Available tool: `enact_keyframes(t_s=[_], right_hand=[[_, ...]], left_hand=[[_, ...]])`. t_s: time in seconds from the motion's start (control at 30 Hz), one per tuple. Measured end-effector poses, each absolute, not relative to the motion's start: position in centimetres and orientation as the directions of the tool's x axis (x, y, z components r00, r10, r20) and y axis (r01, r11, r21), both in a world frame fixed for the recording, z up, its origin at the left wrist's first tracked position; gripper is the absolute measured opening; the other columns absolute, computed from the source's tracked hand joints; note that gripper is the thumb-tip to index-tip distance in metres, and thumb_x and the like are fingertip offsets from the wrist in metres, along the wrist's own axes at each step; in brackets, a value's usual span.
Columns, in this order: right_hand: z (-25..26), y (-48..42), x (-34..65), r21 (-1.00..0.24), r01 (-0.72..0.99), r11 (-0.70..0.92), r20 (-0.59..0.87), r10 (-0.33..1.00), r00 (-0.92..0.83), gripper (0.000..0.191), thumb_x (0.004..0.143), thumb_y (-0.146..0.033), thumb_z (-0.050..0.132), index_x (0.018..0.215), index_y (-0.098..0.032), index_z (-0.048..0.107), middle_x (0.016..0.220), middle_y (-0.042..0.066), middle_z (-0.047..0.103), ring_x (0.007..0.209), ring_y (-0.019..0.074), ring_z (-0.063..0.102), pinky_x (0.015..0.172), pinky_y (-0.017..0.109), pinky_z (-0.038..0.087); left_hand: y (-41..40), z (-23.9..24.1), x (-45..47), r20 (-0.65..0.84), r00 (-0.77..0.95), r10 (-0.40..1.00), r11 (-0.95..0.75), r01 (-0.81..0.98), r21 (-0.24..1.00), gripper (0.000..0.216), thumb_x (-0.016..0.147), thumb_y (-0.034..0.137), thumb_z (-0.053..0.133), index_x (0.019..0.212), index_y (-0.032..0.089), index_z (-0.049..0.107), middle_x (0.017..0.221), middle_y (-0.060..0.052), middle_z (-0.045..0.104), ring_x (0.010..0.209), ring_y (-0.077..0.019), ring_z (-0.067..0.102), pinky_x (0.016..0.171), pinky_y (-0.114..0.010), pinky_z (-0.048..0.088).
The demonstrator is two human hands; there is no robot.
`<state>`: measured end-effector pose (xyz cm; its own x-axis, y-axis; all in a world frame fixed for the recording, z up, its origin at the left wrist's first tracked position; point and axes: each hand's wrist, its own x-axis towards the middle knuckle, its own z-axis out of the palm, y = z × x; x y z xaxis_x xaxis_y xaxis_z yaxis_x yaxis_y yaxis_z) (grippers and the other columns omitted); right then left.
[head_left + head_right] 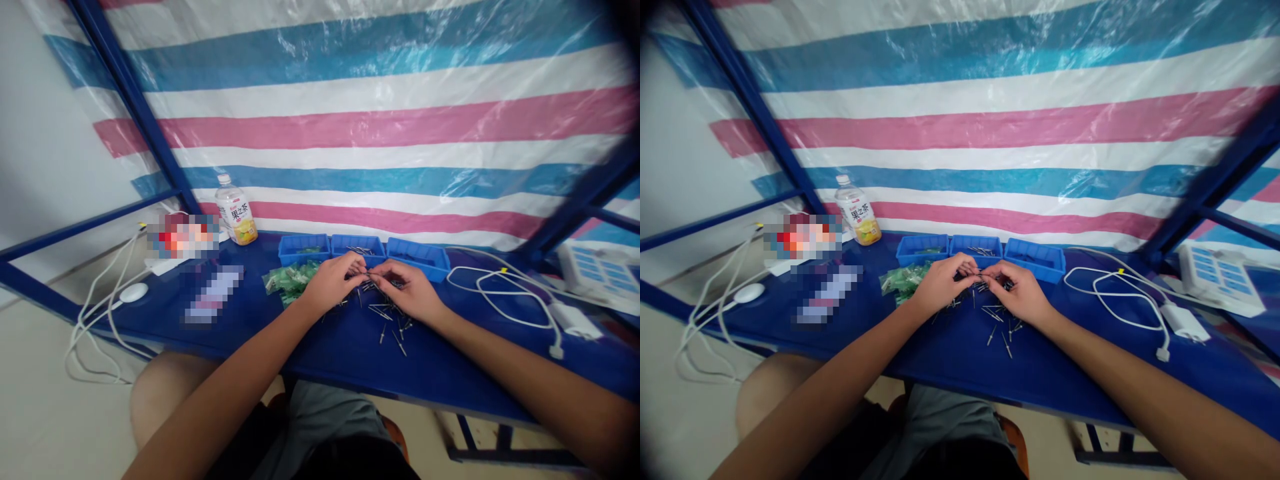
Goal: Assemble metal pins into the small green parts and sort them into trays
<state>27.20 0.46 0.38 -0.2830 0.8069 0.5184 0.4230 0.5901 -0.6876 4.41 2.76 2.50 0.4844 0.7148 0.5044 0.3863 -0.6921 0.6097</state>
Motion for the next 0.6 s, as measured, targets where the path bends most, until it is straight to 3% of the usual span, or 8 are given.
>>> enact_keyframes(t_s=[0.27, 0.5, 0.6], right_hand=[[-0.2, 0.6, 27.1, -0.745, 0.431, 0.508, 0.416, 0.860, -0.294, 0.027, 0.096, -0.049, 0.069, 0.103, -0.024, 0.077, 0.092, 0.004, 0.077, 0.071, 0.0190, 0.066, 0.066, 0.032, 0.051], [0.7, 0.2, 27.1, -0.624, 0.486, 0.612, 0.462, 0.791, -0.402, 0.031, 0.104, -0.046, 0.057, 0.103, -0.025, 0.079, 0.084, 0.004, 0.072, 0.072, 0.0203, 0.064, 0.070, 0.034, 0.050], [0.8, 0.2, 26.9, -0.598, 0.492, 0.633, 0.460, 0.774, -0.436, 0.035, 0.107, -0.045, 0.050, 0.096, -0.023, 0.075, 0.087, 0.006, 0.072, 0.077, 0.0219, 0.065, 0.076, 0.036, 0.052]], left_hand=[[2.4, 2.8, 4.6, 0.576, 0.488, 0.655, -0.751, 0.338, 0.567, 0.035, 0.097, 0.020, 0.067, 0.131, 0.025, 0.062, 0.116, -0.002, 0.078, 0.108, -0.0184, 0.075, 0.103, -0.034, 0.058], [2.5, 2.4, 4.6, 0.607, 0.501, 0.617, -0.781, 0.294, 0.550, 0.047, 0.098, 0.015, 0.064, 0.142, 0.028, 0.058, 0.117, -0.002, 0.078, 0.107, -0.0169, 0.075, 0.103, -0.035, 0.060], [2.6, 2.2, 4.8, 0.618, 0.475, 0.626, -0.769, 0.246, 0.590, 0.056, 0.098, 0.017, 0.063, 0.151, 0.029, 0.050, 0.126, -0.006, 0.074, 0.103, -0.0158, 0.076, 0.100, -0.035, 0.062]])
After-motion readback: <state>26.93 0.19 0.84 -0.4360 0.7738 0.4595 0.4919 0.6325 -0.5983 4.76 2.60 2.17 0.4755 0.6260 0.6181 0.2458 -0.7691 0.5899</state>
